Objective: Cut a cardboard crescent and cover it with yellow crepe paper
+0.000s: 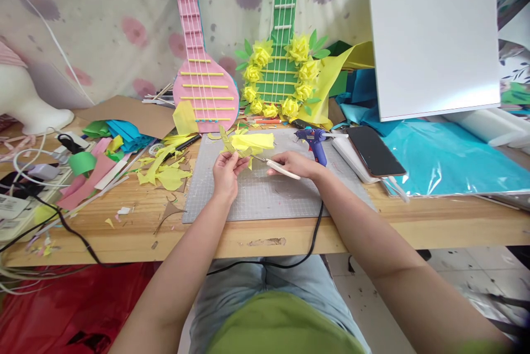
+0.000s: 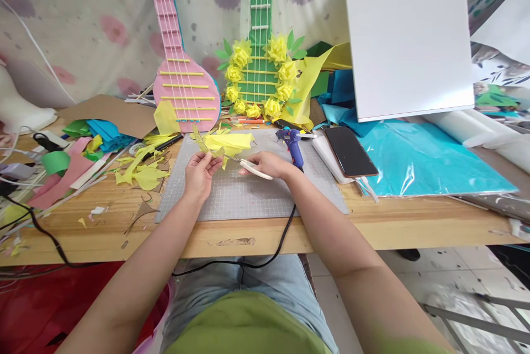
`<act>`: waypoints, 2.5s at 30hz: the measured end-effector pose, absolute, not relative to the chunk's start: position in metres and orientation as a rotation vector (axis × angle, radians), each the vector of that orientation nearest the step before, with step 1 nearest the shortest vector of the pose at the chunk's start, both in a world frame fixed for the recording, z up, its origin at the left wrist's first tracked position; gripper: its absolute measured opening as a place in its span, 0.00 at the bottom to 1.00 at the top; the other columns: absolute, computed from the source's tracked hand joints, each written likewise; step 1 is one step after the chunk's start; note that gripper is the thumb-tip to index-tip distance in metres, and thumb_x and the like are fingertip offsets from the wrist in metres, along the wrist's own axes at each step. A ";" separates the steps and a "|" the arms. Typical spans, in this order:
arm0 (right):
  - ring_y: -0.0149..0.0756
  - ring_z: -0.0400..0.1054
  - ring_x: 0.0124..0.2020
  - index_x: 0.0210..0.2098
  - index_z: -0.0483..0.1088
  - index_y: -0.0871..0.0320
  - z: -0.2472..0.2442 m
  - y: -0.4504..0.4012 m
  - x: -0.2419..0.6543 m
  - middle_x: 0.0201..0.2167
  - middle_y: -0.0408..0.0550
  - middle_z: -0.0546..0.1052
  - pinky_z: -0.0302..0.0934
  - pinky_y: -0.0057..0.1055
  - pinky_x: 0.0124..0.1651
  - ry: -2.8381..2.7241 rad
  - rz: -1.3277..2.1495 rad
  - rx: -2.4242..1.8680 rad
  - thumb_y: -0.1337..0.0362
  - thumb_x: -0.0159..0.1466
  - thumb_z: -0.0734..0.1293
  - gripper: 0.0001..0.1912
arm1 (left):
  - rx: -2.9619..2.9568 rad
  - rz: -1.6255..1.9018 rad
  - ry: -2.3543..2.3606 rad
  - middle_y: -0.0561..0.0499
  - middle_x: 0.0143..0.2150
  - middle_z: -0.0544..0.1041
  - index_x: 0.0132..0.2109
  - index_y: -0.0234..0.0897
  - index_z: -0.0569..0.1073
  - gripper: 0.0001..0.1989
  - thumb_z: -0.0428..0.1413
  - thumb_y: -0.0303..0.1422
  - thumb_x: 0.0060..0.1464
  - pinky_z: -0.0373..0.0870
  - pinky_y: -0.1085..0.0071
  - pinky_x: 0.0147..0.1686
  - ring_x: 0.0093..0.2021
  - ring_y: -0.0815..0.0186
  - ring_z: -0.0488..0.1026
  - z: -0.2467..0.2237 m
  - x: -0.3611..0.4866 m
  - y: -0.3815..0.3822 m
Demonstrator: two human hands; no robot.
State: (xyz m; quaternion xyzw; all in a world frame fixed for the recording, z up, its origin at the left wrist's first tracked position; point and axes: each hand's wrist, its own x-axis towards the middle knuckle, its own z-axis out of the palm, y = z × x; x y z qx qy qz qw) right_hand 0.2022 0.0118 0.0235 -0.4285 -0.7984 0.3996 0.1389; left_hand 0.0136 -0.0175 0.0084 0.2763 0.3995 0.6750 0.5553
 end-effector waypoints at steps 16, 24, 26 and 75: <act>0.26 0.50 0.23 0.24 0.60 0.59 0.028 0.013 0.209 0.20 0.38 0.58 0.42 0.26 0.27 -2.410 1.144 -1.258 0.41 0.51 0.63 0.25 | 0.758 1.548 0.958 0.54 0.26 0.74 0.30 0.36 0.62 0.14 0.61 0.34 0.41 0.72 0.71 0.30 0.29 0.63 0.77 0.011 0.013 -0.021; 0.25 0.50 0.23 0.21 0.59 0.59 0.029 0.011 0.207 0.19 0.37 0.56 0.41 0.26 0.26 -2.343 1.099 -1.292 0.41 0.50 0.63 0.25 | 0.776 1.544 0.982 0.53 0.27 0.75 0.31 0.36 0.62 0.15 0.61 0.35 0.41 0.71 0.72 0.29 0.30 0.62 0.77 0.010 0.013 -0.019; 0.25 0.50 0.23 0.21 0.59 0.59 0.028 0.011 0.205 0.19 0.37 0.56 0.41 0.26 0.26 -2.332 1.096 -1.307 0.41 0.50 0.63 0.25 | 0.771 1.558 0.979 0.53 0.26 0.75 0.31 0.36 0.62 0.15 0.61 0.35 0.40 0.71 0.73 0.26 0.29 0.63 0.77 0.010 0.012 -0.019; 0.25 0.53 0.19 0.22 0.56 0.57 0.046 -0.001 0.209 0.18 0.38 0.59 0.47 0.25 0.23 -2.308 1.450 -1.089 0.38 0.51 0.60 0.27 | 0.656 1.859 1.133 0.53 0.31 0.72 0.34 0.36 0.63 0.13 0.58 0.35 0.43 0.71 0.71 0.28 0.26 0.71 0.72 0.005 -0.004 -0.005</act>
